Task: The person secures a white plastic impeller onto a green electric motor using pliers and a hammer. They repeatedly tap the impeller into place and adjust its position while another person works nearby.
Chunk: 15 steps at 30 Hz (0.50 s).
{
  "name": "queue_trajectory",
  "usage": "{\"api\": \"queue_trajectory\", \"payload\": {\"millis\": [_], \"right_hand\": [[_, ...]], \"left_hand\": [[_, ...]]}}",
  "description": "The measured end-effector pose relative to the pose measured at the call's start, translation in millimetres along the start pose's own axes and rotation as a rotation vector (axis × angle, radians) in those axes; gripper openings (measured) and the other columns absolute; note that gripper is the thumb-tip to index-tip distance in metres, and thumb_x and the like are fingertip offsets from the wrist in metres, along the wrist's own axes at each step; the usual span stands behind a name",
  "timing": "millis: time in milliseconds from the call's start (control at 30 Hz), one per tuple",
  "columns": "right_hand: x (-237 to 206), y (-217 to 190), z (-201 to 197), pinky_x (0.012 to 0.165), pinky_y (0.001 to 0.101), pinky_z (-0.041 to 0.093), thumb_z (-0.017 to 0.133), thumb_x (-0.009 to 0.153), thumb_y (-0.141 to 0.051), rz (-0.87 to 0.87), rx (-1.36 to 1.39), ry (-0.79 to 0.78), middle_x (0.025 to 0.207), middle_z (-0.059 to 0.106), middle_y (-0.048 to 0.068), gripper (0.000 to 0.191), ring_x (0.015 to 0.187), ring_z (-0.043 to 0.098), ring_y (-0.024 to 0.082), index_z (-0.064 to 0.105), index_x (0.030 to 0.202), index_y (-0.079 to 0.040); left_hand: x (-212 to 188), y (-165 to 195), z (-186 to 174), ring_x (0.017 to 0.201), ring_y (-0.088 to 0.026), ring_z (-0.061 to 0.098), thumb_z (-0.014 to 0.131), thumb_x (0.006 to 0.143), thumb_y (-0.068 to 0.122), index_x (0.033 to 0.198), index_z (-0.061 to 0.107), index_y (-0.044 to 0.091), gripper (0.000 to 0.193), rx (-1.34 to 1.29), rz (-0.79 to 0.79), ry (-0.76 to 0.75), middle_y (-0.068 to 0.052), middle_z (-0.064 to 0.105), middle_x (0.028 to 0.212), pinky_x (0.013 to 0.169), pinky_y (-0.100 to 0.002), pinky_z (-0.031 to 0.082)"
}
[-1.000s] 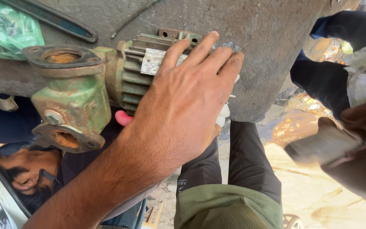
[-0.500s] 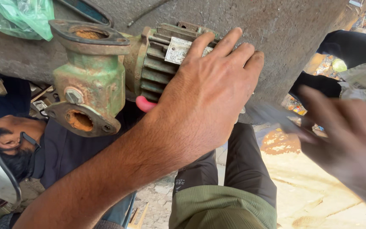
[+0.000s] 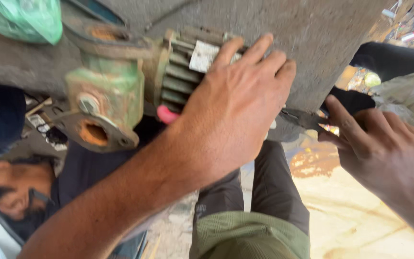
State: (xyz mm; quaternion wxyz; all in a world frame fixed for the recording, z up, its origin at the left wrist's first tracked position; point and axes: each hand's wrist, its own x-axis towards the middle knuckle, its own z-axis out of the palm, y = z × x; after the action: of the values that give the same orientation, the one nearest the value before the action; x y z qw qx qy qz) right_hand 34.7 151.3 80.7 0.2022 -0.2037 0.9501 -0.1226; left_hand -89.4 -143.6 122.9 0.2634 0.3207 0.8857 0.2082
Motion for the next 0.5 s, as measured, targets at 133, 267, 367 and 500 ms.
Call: {"api": "queue_trajectory", "payload": {"millis": [133,267,367,500], "right_hand": [[12,-17,-33,0.075,0.0307,0.054,0.077,0.094,-0.022,0.091,0.192,0.141,0.098,0.062,0.006,0.053,0.086,0.064,0.017,0.061,0.141,-0.003],[19,-36,-36,0.076,0.0316,0.052,0.08,0.09,-0.02,0.092,0.222,0.184,0.1,0.063,0.006,0.058,0.088,0.064,0.018,0.06,0.14,0.001],[26,-29,-27,0.066,0.0355,0.049,0.088,0.075,-0.021,0.02,0.138,0.184,0.09,0.063,0.006,0.065,0.078,0.063,0.021,0.065,0.131,0.004],[21,-6,-30,0.063,0.032,0.05,0.087,0.083,-0.021,-0.023,0.03,0.113,0.084,0.058,0.005,0.057,0.074,0.062,0.019,0.067,0.134,-0.003]], "left_hand": [[-1,-1,1,0.136,-0.038,0.049,0.072,0.067,0.008,0.13,0.058,-0.01,0.067,0.066,0.025,0.04,-0.025,0.061,0.131,0.114,-0.055,0.034],[-2,-3,2,0.136,-0.038,0.048,0.071,0.069,0.004,0.129,0.057,-0.012,0.064,-0.004,0.025,0.017,-0.024,0.062,0.128,0.113,-0.053,0.034],[-3,-3,3,0.136,-0.039,0.049,0.07,0.07,0.001,0.131,0.058,-0.012,0.063,-0.008,0.034,0.056,-0.025,0.061,0.13,0.113,-0.053,0.034],[-2,-4,5,0.132,-0.038,0.05,0.069,0.066,0.003,0.127,0.059,-0.012,0.064,0.063,0.045,0.083,-0.026,0.062,0.128,0.112,-0.053,0.034]]}}
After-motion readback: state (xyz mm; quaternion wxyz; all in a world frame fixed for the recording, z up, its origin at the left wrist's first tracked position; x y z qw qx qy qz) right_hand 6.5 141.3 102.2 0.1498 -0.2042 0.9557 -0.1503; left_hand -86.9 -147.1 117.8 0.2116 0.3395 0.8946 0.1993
